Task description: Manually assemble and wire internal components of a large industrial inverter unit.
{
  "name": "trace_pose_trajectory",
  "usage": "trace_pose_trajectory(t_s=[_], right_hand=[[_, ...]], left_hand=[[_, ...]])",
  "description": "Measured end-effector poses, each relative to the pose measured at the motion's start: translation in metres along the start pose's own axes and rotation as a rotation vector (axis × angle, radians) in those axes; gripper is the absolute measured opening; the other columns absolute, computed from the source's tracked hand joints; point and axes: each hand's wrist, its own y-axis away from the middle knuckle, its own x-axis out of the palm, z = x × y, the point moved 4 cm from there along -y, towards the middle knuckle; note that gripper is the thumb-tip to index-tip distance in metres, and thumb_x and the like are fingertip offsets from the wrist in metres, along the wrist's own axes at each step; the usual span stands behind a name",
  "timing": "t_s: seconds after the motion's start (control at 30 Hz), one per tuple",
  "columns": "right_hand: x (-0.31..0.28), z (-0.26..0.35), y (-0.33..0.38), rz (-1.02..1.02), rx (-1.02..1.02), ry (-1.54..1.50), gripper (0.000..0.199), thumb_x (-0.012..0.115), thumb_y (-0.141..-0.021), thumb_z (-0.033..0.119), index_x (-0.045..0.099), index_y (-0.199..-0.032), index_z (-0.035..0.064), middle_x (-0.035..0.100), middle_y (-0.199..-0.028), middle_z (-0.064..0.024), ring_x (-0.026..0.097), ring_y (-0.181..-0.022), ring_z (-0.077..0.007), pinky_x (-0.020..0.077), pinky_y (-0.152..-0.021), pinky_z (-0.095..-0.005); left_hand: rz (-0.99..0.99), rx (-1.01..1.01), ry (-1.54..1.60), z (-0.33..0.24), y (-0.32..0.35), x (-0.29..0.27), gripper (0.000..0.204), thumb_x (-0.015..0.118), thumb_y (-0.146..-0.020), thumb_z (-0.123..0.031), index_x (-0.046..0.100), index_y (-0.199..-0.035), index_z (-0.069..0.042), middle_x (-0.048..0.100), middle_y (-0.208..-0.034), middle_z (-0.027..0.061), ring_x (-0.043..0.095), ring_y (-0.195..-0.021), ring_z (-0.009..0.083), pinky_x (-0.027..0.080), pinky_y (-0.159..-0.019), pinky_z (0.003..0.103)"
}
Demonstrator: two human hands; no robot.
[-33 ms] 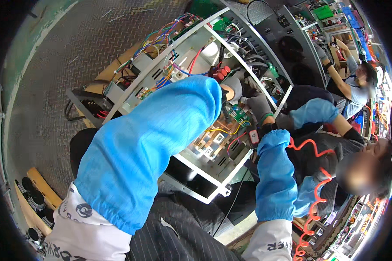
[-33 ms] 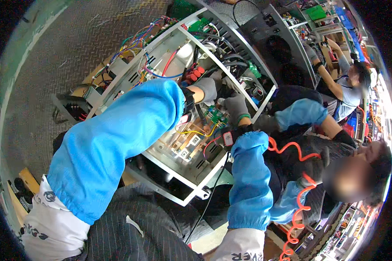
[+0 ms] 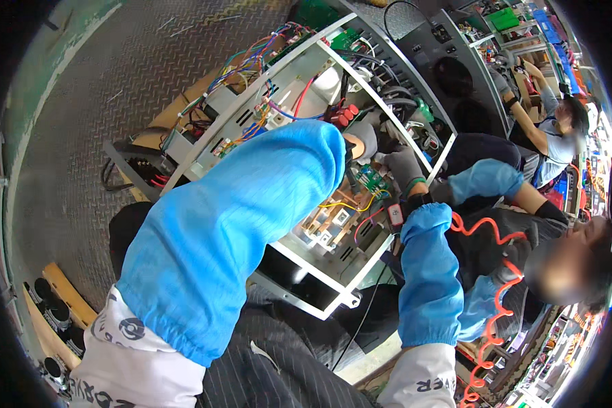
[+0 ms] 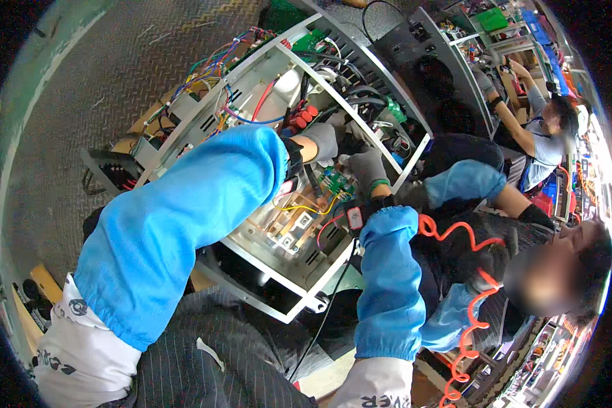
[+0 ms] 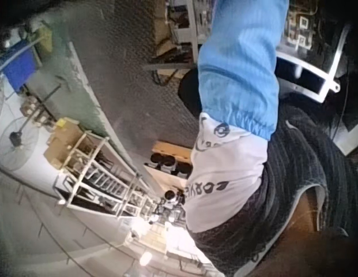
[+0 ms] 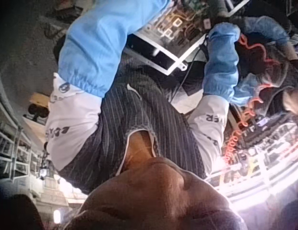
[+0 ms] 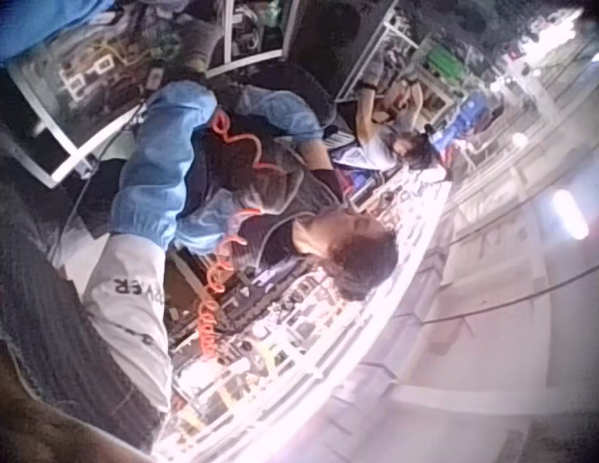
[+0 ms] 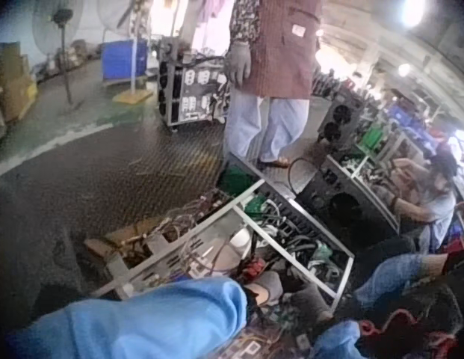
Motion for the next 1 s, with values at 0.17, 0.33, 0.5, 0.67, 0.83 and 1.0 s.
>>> trace_pose_trajectory(t_s=[0.17, 0.33, 0.5, 0.67, 0.83, 1.0], right_hand=[[-0.003, 0.0, 0.006, -0.024, 0.075, -0.069, 0.023, 0.079, -0.08, 0.007, 0.066, -0.09, -0.0084, 0.066, -0.068, -0.0105, 0.063, -0.056, -0.0204, 0.0484, -0.051, -0.0344], [0.013, 0.003, -0.006, -0.046, -0.092, -0.106, 0.029, 0.081, -0.08, 0.012, 0.068, -0.093, -0.0097, 0.068, -0.073, -0.0111, 0.065, -0.063, -0.0237, 0.0493, -0.056, -0.0366], [-0.008, -0.013, 0.002, -0.063, -0.034, 0.245, 0.024, 0.076, -0.082, 0.016, 0.07, -0.088, -0.0061, 0.067, -0.08, -0.0152, 0.064, -0.071, -0.0284, 0.05, -0.067, -0.0388], [0.012, -0.022, -0.018, -0.078, -0.045, 0.07, 0.026, 0.079, -0.081, 0.014, 0.07, -0.093, -0.0073, 0.071, -0.085, -0.0143, 0.064, -0.071, -0.0202, 0.0498, -0.064, -0.0372], [0.018, -0.017, -0.019, -0.111, -0.066, 0.109, 0.025, 0.079, -0.08, 0.013, 0.069, -0.091, -0.0074, 0.07, -0.076, -0.013, 0.063, -0.066, -0.0207, 0.0492, -0.061, -0.0378], [0.008, -0.038, -0.014, -0.068, 0.073, 0.05, 0.013, 0.067, -0.082, 0.006, 0.069, -0.089, -0.004, 0.067, -0.07, -0.0102, 0.065, -0.059, -0.0209, 0.0511, -0.054, -0.0382]], left_hand=[[0.05, 0.113, -0.123, -0.016, 0.003, 0.003, 0.026, 0.061, -0.084, -0.024, 0.078, -0.097, -0.009, 0.072, -0.102, 0.0217, 0.07, -0.094, 0.0403, 0.055, -0.081, 0.047], [-0.188, 0.138, 0.125, 0.018, 0.005, 0.0, 0.025, 0.061, -0.083, -0.023, 0.075, -0.098, -0.008, 0.071, -0.1, 0.0239, 0.068, -0.093, 0.0434, 0.054, -0.079, 0.049], [0.104, 0.018, 0.04, -0.024, 0.023, -0.021, 0.033, 0.067, -0.081, -0.028, 0.076, -0.099, -0.002, 0.07, -0.104, 0.0262, 0.07, -0.097, 0.0408, 0.055, -0.083, 0.045], [0.101, 0.525, -0.436, -0.021, 0.042, -0.032, 0.023, 0.065, -0.084, -0.022, 0.078, -0.096, -0.007, 0.075, -0.093, 0.014, 0.073, -0.084, 0.0349, 0.056, -0.069, 0.044], [0.119, 0.508, -0.42, -0.011, 0.04, -0.029, 0.025, 0.063, -0.086, -0.021, 0.078, -0.098, -0.006, 0.075, -0.096, 0.0168, 0.073, -0.086, 0.036, 0.057, -0.071, 0.046], [0.095, 0.322, -0.281, -0.038, 0.038, -0.032, 0.027, 0.056, -0.09, -0.02, 0.076, -0.1, -0.005, 0.073, -0.104, 0.0209, 0.071, -0.094, 0.0404, 0.056, -0.082, 0.047]])
